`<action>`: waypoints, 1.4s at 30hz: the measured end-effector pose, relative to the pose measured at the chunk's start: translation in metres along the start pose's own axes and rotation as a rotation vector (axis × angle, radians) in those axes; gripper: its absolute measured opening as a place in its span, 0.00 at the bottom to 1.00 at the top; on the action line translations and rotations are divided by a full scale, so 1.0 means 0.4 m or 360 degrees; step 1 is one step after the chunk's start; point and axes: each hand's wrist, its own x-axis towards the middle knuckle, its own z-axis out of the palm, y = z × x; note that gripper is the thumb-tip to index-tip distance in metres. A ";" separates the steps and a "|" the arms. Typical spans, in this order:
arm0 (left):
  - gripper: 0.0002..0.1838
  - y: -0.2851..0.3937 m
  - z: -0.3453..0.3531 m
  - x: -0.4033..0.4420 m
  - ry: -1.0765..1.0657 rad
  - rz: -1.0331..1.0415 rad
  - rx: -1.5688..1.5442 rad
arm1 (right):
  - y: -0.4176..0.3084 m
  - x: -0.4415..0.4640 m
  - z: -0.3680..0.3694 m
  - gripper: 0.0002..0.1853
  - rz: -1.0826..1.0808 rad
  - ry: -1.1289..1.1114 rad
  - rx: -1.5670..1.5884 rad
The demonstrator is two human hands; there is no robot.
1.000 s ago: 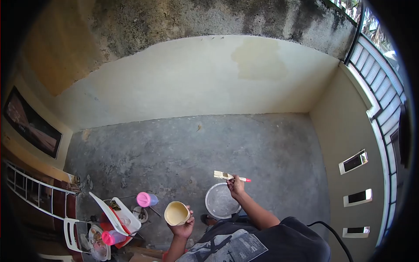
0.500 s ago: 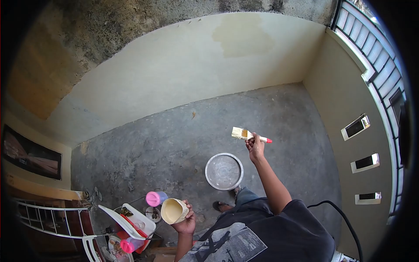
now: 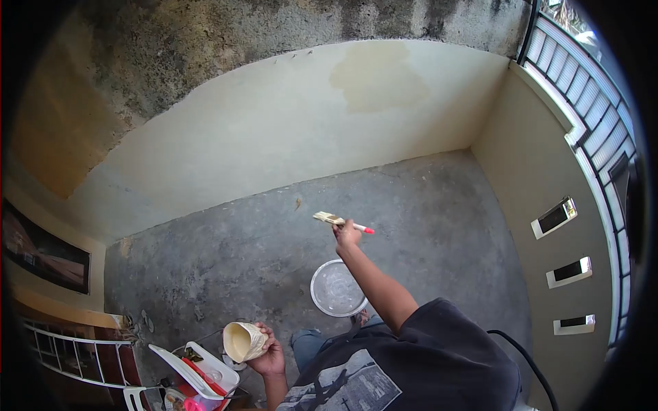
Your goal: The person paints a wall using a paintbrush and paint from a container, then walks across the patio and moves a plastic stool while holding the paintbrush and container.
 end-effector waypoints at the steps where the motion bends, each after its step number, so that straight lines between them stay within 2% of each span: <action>1: 0.29 0.028 -0.008 0.009 -0.0002 0.0009 -0.0020 | 0.048 -0.035 0.288 0.10 -0.0051 -0.0436 0.0211; 2: 0.30 0.069 0.003 0.024 -0.0058 0.0085 -0.0023 | -0.020 -0.229 0.453 0.12 -0.0111 -0.0523 0.0161; 4: 0.25 0.105 0.024 0.042 -0.0106 0.0056 -0.0028 | -0.052 -0.453 0.694 0.09 -0.0220 -0.1306 0.0120; 6: 0.31 0.164 0.059 0.094 -0.0113 0.0018 -0.0059 | -0.058 -0.690 0.950 0.10 -0.0361 -0.1623 0.0289; 7: 0.30 0.197 0.061 0.110 -0.0095 -0.0016 -0.0121 | -0.018 -0.790 1.066 0.10 -0.0428 -0.1731 0.0346; 8: 0.30 0.267 0.060 0.123 -0.0041 -0.0086 -0.0119 | 0.007 -0.917 1.152 0.10 -0.0283 -0.1862 0.0441; 9: 0.29 0.335 0.042 0.141 -0.0019 -0.0055 0.0057 | 0.030 -1.055 1.231 0.12 0.0025 -0.1803 0.0476; 10: 0.29 0.361 0.013 0.144 -0.0002 -0.0024 0.0221 | 0.078 -1.013 1.243 0.12 -0.0029 -0.1745 0.0420; 12: 0.28 0.384 -0.013 0.144 0.0091 -0.0099 0.0246 | 0.161 -1.001 1.292 0.11 -0.0407 -0.1486 0.0291; 15: 0.28 0.533 0.001 0.109 0.0311 -0.0098 0.0523 | 0.312 -1.090 1.381 0.11 -0.0821 -0.1160 0.0212; 19: 0.27 0.633 0.042 0.244 0.0352 0.0044 0.0748 | 0.461 -1.342 1.510 0.11 -0.1444 -0.0998 0.0216; 20: 0.27 0.666 0.053 0.241 0.0419 0.0078 0.0813 | 0.386 -1.261 1.374 0.09 -0.0899 -0.1636 0.0051; 21: 0.28 0.608 0.207 0.198 -0.0023 0.0022 0.0446 | 0.453 -1.195 1.356 0.09 -0.1060 -0.1416 -0.0100; 22: 0.27 0.655 0.168 0.207 -0.0136 -0.0114 0.0123 | 0.438 -1.143 1.266 0.10 -0.0441 -0.1671 -0.0218; 24: 0.27 0.696 0.164 0.223 -0.0013 -0.0182 0.0021 | 0.526 -0.984 1.132 0.12 -0.0250 -0.1767 -0.0223; 26: 0.28 0.717 0.163 0.229 -0.0057 -0.0108 0.0111 | 0.569 -0.826 0.950 0.13 -0.0148 -0.1642 -0.0324; 30: 0.29 0.783 0.145 0.244 -0.0021 -0.0212 0.0044 | 0.627 -0.563 0.567 0.10 0.0072 -0.0774 -0.0445; 33: 0.29 0.806 0.158 0.239 0.0038 -0.0230 0.0098 | 0.646 -0.443 0.302 0.11 0.0074 -0.0436 -0.0614; 37: 0.32 0.841 0.113 0.237 0.0065 -0.0345 0.0105 | 0.588 -0.426 0.116 0.12 0.0025 -0.0319 -0.0601; 39: 0.33 0.835 0.126 0.256 0.0018 -0.0357 0.0094 | 0.574 -0.435 0.096 0.11 0.0060 -0.0205 -0.0547; 42: 0.31 0.806 0.156 0.276 -0.0039 -0.0340 0.0057 | 0.575 -0.415 0.076 0.12 0.0038 -0.0215 -0.0472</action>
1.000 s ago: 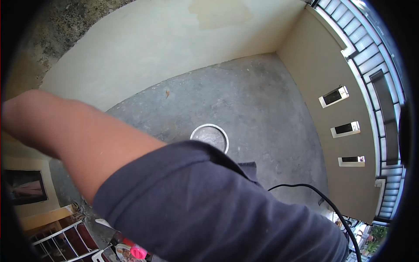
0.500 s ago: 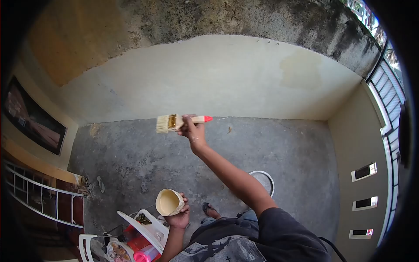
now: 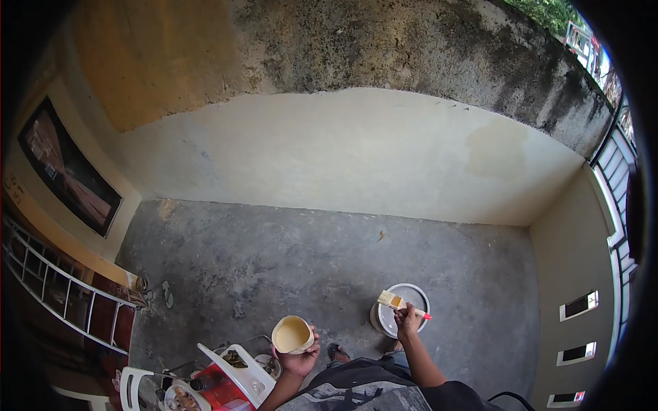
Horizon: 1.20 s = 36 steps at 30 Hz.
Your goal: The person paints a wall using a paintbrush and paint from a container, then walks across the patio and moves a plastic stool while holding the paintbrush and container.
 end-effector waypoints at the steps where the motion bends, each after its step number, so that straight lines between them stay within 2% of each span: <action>1: 0.31 -0.003 -0.001 0.017 -0.0001 -0.0024 -0.0036 | -0.007 0.000 0.000 0.12 0.0021 0.0005 -0.0019; 7: 0.31 -0.019 0.022 0.127 -0.0034 -0.0124 -0.0035 | -0.073 0.031 0.054 0.14 -0.0068 0.0050 -0.0041; 12: 0.33 -0.037 0.018 0.225 0.0062 -0.0024 0.0060 | -0.117 0.156 0.091 0.13 -0.0067 0.0078 0.0031; 16: 0.32 -0.070 0.074 0.303 0.0024 0.0074 0.0056 | -0.185 0.297 0.205 0.12 -0.0016 -0.0034 0.0291; 24: 0.30 -0.082 0.185 0.462 -0.0139 0.0187 0.0019 | -0.408 0.421 0.449 0.13 -0.0214 -0.0323 0.0600; 31: 0.32 0.062 0.182 0.553 -0.0152 0.0187 -0.0069 | -0.467 0.416 0.568 0.15 -0.0331 -0.0230 0.0663; 36: 0.33 0.258 0.178 0.588 -0.0051 0.0130 -0.0034 | -0.392 0.385 0.643 0.14 -0.0457 -0.0165 0.0620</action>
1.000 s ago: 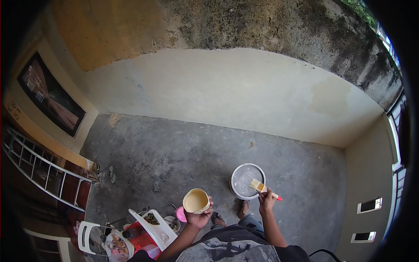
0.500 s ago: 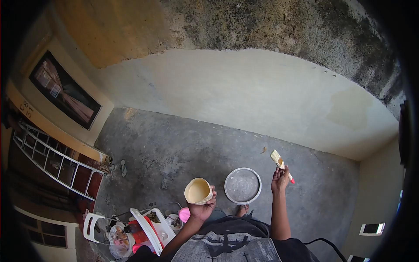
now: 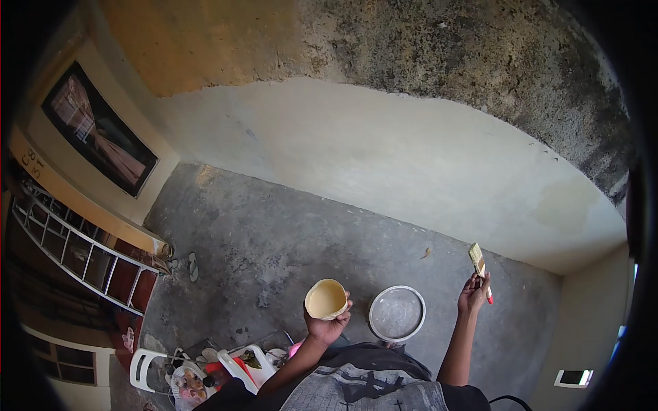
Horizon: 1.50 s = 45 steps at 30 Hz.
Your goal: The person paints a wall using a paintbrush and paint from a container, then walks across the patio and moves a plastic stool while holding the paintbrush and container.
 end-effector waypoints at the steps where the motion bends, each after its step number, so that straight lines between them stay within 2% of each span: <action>1: 0.33 0.049 0.011 0.008 0.0005 -0.0018 -0.0011 | 0.025 -0.022 0.017 0.14 -0.0027 0.0020 -0.0013; 3: 0.31 0.142 0.029 0.005 0.0039 -0.0023 0.0205 | 0.078 -0.069 0.040 0.14 -0.0047 0.0116 -0.0087; 6: 0.33 0.290 0.024 0.006 0.0054 -0.0126 0.0278 | 0.183 -0.122 0.075 0.14 -0.0021 0.0186 -0.0127; 9: 0.34 0.393 0.038 0.007 0.0054 -0.0085 0.0309 | 0.284 -0.151 0.096 0.13 0.0048 0.0217 -0.0179; 16: 0.31 0.517 0.078 0.016 0.0118 0.0056 0.0309 | 0.419 -0.182 0.140 0.12 0.0131 0.0330 -0.0186; 18: 0.36 0.532 0.085 0.029 0.0131 0.0069 0.0219 | 0.434 -0.182 0.157 0.13 0.0149 0.0323 -0.0175; 20: 0.36 0.546 0.088 0.052 0.0113 0.0041 0.0190 | 0.430 -0.173 0.165 0.13 0.0112 0.0267 -0.0192; 22: 0.36 0.538 0.094 0.063 0.0097 0.0033 0.0141 | 0.424 -0.152 0.161 0.14 0.0120 0.0262 -0.0217; 25: 0.31 0.521 0.114 0.093 0.0067 0.0056 0.0249 | 0.425 -0.096 0.154 0.16 0.0106 0.0312 -0.0138; 30: 0.34 0.456 0.102 0.134 -0.0080 0.0080 0.0152 | 0.483 0.043 0.059 0.15 0.0147 0.0385 -0.0194; 36: 0.37 0.311 0.139 0.221 -0.0109 0.0142 0.0031 | 0.480 0.178 -0.110 0.16 0.0236 0.0853 -0.0505; 38: 0.38 0.261 0.142 0.259 -0.0024 0.0228 0.0091 | 0.469 0.218 -0.208 0.17 0.0179 0.0849 -0.0555; 40: 0.32 0.215 0.157 0.302 0.0021 0.0197 0.0049 | 0.445 0.247 -0.284 0.16 0.0056 0.0840 -0.0721; 43: 0.30 0.151 0.176 0.367 -0.0011 0.0165 0.0037 | 0.378 0.263 -0.305 0.18 0.0066 0.1239 -0.0993; 45: 0.28 0.106 0.182 0.416 -0.0040 0.0108 0.0033 | 0.334 0.272 -0.340 0.18 0.0111 0.1306 -0.1122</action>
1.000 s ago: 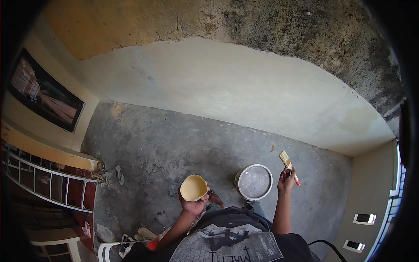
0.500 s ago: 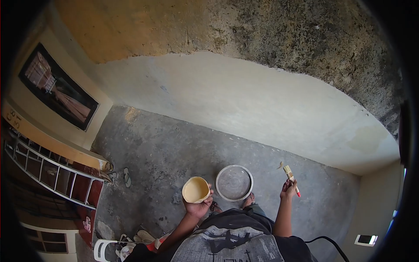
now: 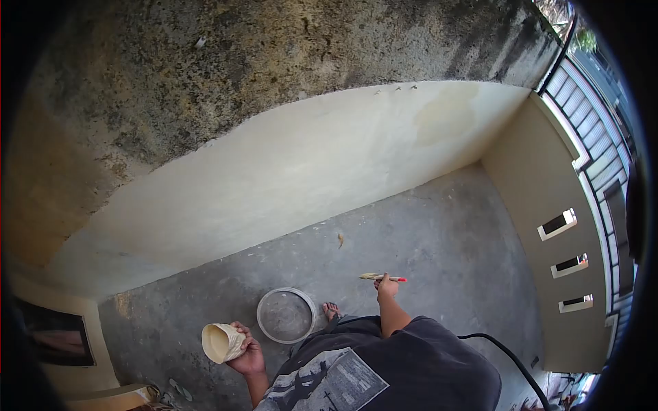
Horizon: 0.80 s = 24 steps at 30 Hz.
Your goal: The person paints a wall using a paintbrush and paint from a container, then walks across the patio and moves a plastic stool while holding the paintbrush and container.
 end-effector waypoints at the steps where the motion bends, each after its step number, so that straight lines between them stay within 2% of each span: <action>1: 0.28 -0.015 0.006 0.011 0.0008 0.0014 0.0006 | -0.003 0.017 -0.025 0.18 0.0043 0.0046 0.0014; 4: 0.28 -0.049 0.023 0.061 0.0057 -0.0097 0.0029 | -0.026 0.046 -0.053 0.14 0.0026 -0.0027 0.0105; 7: 0.28 -0.083 0.056 0.096 0.0069 -0.0203 0.0081 | -0.042 0.054 -0.096 0.15 -0.0012 0.0097 0.0164; 11: 0.29 -0.102 0.062 0.122 0.0067 -0.0310 0.0071 | 0.015 0.050 -0.147 0.14 0.0035 0.0241 -0.0006; 13: 0.30 -0.108 0.062 0.118 0.0085 -0.0305 0.0074 | 0.058 0.049 -0.175 0.13 0.0100 0.0210 -0.0259; 15: 0.30 -0.111 0.066 0.107 0.0095 -0.0277 0.0075 | 0.086 0.036 -0.178 0.13 0.0091 0.0249 -0.0206; 17: 0.27 -0.104 0.073 0.094 0.0092 -0.0241 0.0039 | 0.075 -0.008 -0.177 0.11 0.0081 0.0190 -0.0348; 21: 0.27 -0.065 0.058 0.084 0.0104 -0.0258 0.0024 | 0.084 -0.017 -0.133 0.11 0.0030 0.0174 -0.0275; 24: 0.28 -0.031 0.056 0.079 0.0040 -0.0298 0.0097 | 0.061 -0.033 -0.073 0.12 -0.0158 -0.0064 -0.0243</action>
